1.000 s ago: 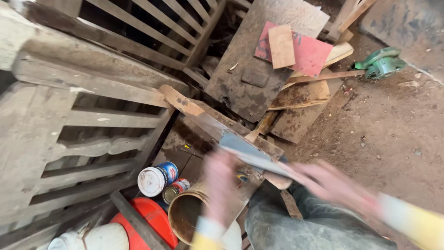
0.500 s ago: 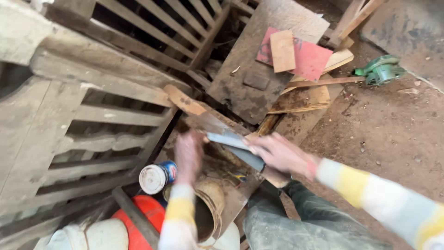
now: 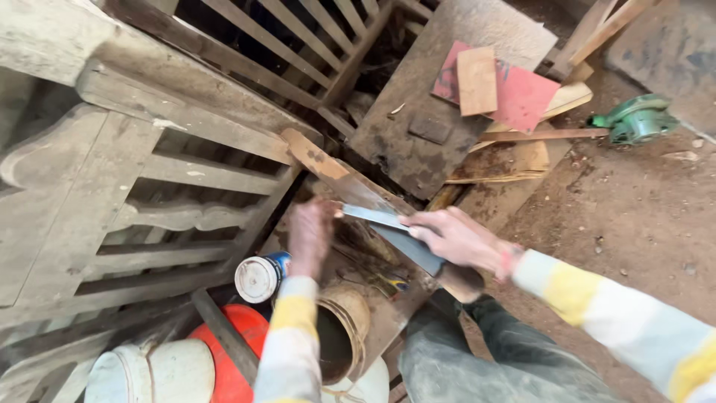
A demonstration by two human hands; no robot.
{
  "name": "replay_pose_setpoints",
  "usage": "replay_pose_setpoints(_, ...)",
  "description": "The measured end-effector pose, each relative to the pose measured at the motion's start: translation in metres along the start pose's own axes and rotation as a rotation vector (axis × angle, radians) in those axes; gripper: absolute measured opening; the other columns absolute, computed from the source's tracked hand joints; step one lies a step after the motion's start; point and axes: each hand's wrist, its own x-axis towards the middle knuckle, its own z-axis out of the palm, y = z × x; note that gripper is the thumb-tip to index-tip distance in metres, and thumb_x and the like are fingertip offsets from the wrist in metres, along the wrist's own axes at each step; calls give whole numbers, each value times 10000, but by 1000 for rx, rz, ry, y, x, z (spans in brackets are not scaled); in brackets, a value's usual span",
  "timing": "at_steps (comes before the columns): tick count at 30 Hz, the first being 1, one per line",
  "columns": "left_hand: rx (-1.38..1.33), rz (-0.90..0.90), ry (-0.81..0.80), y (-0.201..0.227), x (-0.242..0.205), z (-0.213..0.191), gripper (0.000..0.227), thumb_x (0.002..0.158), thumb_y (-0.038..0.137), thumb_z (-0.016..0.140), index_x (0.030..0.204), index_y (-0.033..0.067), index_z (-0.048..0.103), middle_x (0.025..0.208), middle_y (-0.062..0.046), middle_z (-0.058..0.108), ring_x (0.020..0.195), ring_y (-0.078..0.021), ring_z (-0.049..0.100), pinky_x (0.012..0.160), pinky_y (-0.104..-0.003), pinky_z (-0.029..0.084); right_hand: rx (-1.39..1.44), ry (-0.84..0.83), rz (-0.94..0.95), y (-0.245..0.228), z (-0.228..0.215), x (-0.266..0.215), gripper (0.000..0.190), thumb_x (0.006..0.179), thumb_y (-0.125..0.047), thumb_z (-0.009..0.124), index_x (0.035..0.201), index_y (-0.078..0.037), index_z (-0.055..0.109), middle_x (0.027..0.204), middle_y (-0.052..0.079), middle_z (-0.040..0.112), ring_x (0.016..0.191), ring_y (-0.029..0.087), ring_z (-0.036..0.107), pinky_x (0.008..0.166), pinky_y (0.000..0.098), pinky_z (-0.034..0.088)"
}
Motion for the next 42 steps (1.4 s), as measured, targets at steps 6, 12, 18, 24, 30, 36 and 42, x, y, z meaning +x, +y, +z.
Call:
replay_pose_setpoints(6,279,218,-69,30,-69,61,135,923,-11,691,1039,20,753,901,-150,726,823,-297,689,751,-443,556,-150,-348,523,59,-1,-111,471,1078,-403,415,1496,-299,603,1064,79,776,903,205,699,896,356,588)
replay_pose_setpoints(12,542,483,27,71,-133,93,446,735,107,659,1168,18,713,1220,-152,699,1236,-280,616,1058,-438,472,-21,-68,365,101,8,-187,525,935,-405,612,1419,-207,661,1271,43,772,1059,180,750,915,353,612)
replay_pose_setpoints(18,208,245,55,-30,8,12,240,864,-6,593,936,75,806,901,-153,777,759,-278,753,692,-383,606,46,2,-16,4,5,4,400,934,-296,571,1269,-118,698,1100,160,759,942,336,756,845,405,566)
replay_pose_setpoints(24,217,225,-93,-4,-57,54,160,844,-3,672,961,59,761,872,-147,739,813,-309,719,724,-425,580,-93,-82,141,48,0,-83,402,1003,-361,523,1315,-151,666,1041,134,761,871,307,684,828,404,539)
replay_pose_setpoints(30,359,379,39,68,-147,114,511,648,-27,698,1145,91,708,1255,-126,689,1222,-292,649,1044,-459,514,-93,-53,291,105,0,-180,416,946,-346,602,1311,-192,729,1212,54,777,1020,211,740,888,396,539)
replay_pose_setpoints(36,175,299,116,-24,-18,30,316,776,-89,559,907,91,783,880,-157,753,834,-302,746,716,-372,610,-3,-40,71,18,-1,-22,384,947,-322,595,1296,-206,708,984,153,785,819,280,777,782,376,587)
replay_pose_setpoints(42,146,74,-38,19,-49,40,173,932,26,618,846,81,758,744,-158,716,661,-241,706,603,-397,577,-91,-137,96,47,-16,-61,370,1053,-349,525,1183,-69,729,775,211,712,627,300,657,654,424,551)
